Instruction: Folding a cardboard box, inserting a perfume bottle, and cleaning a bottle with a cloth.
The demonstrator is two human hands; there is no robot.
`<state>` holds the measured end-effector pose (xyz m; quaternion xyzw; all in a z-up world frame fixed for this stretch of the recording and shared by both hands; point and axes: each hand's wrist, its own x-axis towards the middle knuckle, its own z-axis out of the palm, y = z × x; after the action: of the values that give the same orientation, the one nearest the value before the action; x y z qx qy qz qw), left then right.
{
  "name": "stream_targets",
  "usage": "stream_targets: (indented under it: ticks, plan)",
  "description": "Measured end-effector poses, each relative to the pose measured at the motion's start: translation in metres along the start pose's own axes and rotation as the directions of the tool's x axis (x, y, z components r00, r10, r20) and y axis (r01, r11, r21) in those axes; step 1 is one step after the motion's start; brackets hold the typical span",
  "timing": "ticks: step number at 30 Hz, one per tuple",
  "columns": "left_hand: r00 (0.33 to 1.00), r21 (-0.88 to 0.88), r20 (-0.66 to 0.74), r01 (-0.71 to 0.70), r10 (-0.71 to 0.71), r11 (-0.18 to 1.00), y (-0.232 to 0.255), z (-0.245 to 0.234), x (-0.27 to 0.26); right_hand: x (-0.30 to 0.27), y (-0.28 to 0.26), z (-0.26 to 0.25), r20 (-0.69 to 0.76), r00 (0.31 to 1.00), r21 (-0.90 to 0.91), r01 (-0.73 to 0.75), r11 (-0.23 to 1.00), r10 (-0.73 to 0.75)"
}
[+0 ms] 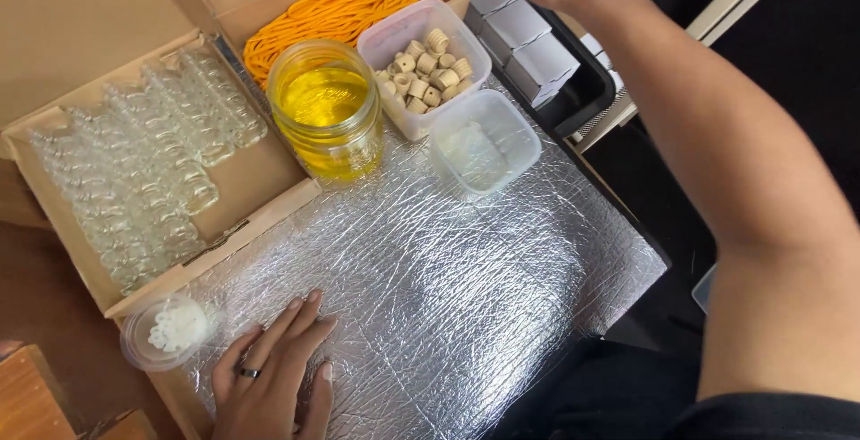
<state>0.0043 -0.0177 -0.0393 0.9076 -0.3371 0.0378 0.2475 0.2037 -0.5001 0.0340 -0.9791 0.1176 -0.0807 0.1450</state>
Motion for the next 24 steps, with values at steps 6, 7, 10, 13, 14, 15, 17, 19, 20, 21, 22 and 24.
stream_targets:
  ticks: [6,7,10,13,14,15,17,19,20,21,22,24]
  plan:
    - [0.988,0.046,-0.151,-0.020,0.027,0.999,0.006,0.003,0.005,0.010,-0.007,0.010,0.045,0.998,-0.113,-0.027,0.993,0.032]
    - [0.987,0.058,-0.158,-0.008,0.017,0.998,0.008,0.002,0.007,0.014,-0.007,0.010,0.034,0.999,-0.147,0.010,0.989,-0.005]
    - [0.983,0.085,-0.183,-0.010,0.026,0.996,0.004,0.010,0.007,0.017,-0.009,0.010,0.026,0.999,-0.196,0.033,0.980,-0.028]
    - [0.974,0.119,-0.219,-0.036,0.061,0.992,-0.003,0.018,0.007,0.018,-0.009,0.005,0.048,0.999,-0.236,0.015,0.972,-0.004]
    - [0.969,0.140,-0.234,-0.047,0.079,0.989,-0.004,0.020,0.006,0.019,-0.008,0.004,0.070,0.998,-0.259,0.011,0.966,0.007]
    - [0.969,0.142,-0.234,-0.051,0.084,0.988,-0.005,0.020,0.007,0.018,-0.011,0.003,0.065,0.998,-0.257,0.008,0.966,0.009]
    - [0.986,0.133,-0.162,-0.010,0.032,0.991,-0.008,0.021,0.002,0.013,-0.015,0.003,0.077,0.995,-0.220,-0.044,0.974,0.062]
    - [0.987,0.134,-0.157,-0.020,0.041,0.991,-0.010,0.024,0.001,0.022,-0.003,0.019,0.055,0.997,-0.244,-0.032,0.969,0.047]
    - [0.987,0.135,-0.157,-0.023,0.044,0.991,-0.011,0.025,0.000,0.027,0.003,0.027,0.034,0.999,-0.270,-0.013,0.963,0.023]
    - [0.987,0.136,-0.155,-0.026,0.047,0.990,-0.010,0.024,0.000,0.027,0.003,0.027,0.033,0.999,-0.269,-0.017,0.963,0.026]
    - [0.989,0.136,-0.144,-0.012,0.032,0.991,-0.009,0.023,0.000,0.028,0.003,0.027,0.042,0.999,-0.281,-0.007,0.960,0.020]
    - [0.991,0.139,-0.134,0.002,0.017,0.990,-0.010,0.023,0.000,0.027,0.002,0.027,0.049,0.999,-0.292,0.002,0.957,0.013]
